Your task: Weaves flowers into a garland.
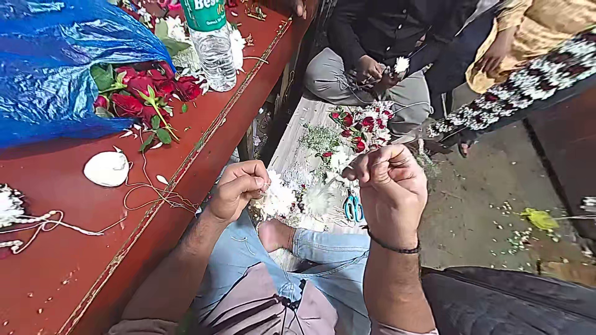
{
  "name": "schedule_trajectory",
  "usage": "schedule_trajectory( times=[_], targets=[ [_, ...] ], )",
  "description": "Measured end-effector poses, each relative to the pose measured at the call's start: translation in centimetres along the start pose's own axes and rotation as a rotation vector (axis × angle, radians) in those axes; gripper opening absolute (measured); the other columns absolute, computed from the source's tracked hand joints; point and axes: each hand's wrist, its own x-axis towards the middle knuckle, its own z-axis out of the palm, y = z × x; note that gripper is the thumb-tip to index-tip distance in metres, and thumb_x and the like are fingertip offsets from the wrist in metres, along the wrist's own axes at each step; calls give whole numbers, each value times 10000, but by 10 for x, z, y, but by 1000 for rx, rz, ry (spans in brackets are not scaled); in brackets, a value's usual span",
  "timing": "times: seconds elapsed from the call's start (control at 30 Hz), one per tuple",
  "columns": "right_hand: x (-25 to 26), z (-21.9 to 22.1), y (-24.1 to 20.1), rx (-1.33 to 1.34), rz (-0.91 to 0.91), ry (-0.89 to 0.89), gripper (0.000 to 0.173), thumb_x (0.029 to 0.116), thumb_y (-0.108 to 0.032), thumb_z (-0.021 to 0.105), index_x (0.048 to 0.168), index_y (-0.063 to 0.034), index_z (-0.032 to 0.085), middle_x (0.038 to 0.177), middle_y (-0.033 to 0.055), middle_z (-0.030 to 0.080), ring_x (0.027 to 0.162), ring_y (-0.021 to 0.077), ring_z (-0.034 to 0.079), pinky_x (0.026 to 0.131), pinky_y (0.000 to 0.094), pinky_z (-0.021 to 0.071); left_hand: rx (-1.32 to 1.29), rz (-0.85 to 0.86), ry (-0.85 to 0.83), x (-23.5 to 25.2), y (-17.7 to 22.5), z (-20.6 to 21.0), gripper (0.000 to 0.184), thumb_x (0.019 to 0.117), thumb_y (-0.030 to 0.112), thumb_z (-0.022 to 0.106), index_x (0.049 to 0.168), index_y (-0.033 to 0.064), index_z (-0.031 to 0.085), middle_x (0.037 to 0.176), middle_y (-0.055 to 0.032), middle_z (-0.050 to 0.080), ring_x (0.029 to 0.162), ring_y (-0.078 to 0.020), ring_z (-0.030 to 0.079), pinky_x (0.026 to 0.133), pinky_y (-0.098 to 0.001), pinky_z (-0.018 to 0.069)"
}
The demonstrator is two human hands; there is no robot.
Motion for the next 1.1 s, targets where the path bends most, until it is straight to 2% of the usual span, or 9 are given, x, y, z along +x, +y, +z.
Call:
schedule_trajectory(
  times=[0.1, 0.2, 0.3, 0.37, 0.57, 0.73, 0.9, 1.1],
  targets=[
    [-4, 25, -2, 62, 38, -115, 85, 1029, -233, 599, 1025, -153, 627, 819, -4, 613, 752, 139, 626, 759, 370, 578, 56, -18, 1, 8, 2, 3, 180, 946, 113, 505, 823, 114, 637, 660, 39, 525, 531, -26, 446, 493, -175, 363],
    [-5, 46, 4, 102, 81, -252, 69, 1020, -180, 592, 1027, -122, 630, 822, 21, 613, 749, 147, 629, 734, 361, 578, 190, -55, 1, 12, 7, 8, 171, 974, 90, 521, 855, 75, 643, 642, 22, 493, 517, -34, 404, 480, -174, 324],
    [-1, 58, 12, 115, 142, -339, 57, 1015, -106, 560, 1010, -78, 610, 831, 53, 618, 764, 157, 632, 731, 349, 575, 347, -59, -23, 13, 12, 12, 138, 981, 76, 553, 895, 41, 655, 654, -1, 526, 534, -50, 433, 484, -185, 341],
    [4, 62, 17, 111, 164, -348, 68, 1021, -96, 539, 1012, -58, 595, 837, 69, 616, 763, 164, 627, 728, 353, 566, 418, -63, -30, 13, 14, 13, 127, 989, 72, 562, 919, 26, 657, 668, -25, 566, 539, -63, 452, 485, -198, 354],
    [18, 62, 29, 160, 235, -312, 93, 1036, -89, 485, 1024, -48, 568, 821, 82, 607, 757, 180, 635, 753, 385, 571, 511, -32, -10, 17, 10, 14, 98, 979, 58, 581, 924, 26, 656, 670, -24, 564, 538, -70, 469, 490, -202, 389],
    [18, 63, 24, 49, 246, -320, 120, 1042, -42, 440, 1042, -19, 558, 863, 119, 648, 731, 180, 645, 687, 333, 576, 621, -25, -10, 20, 4, 15, 94, 973, 109, 639, 902, 50, 658, 675, -15, 572, 542, -81, 484, 481, -219, 399],
    [21, 67, 18, -35, 238, -368, 126, 1030, -14, 432, 1027, -3, 557, 847, 129, 662, 725, 193, 655, 650, 322, 571, 682, -10, -35, 20, 1, 18, 43, 929, 50, 637, 911, 70, 670, 770, 8, 651, 651, -63, 595, 572, -224, 515],
    [23, 69, 12, -133, 262, -490, 119, 1034, -17, 456, 1034, -2, 574, 834, 115, 682, 701, 196, 662, 628, 323, 570, 778, 36, -9, 17, -3, 19, 33, 860, 57, 673, 843, 84, 668, 703, 35, 649, 609, -34, 597, 546, -227, 512]
  ],
)
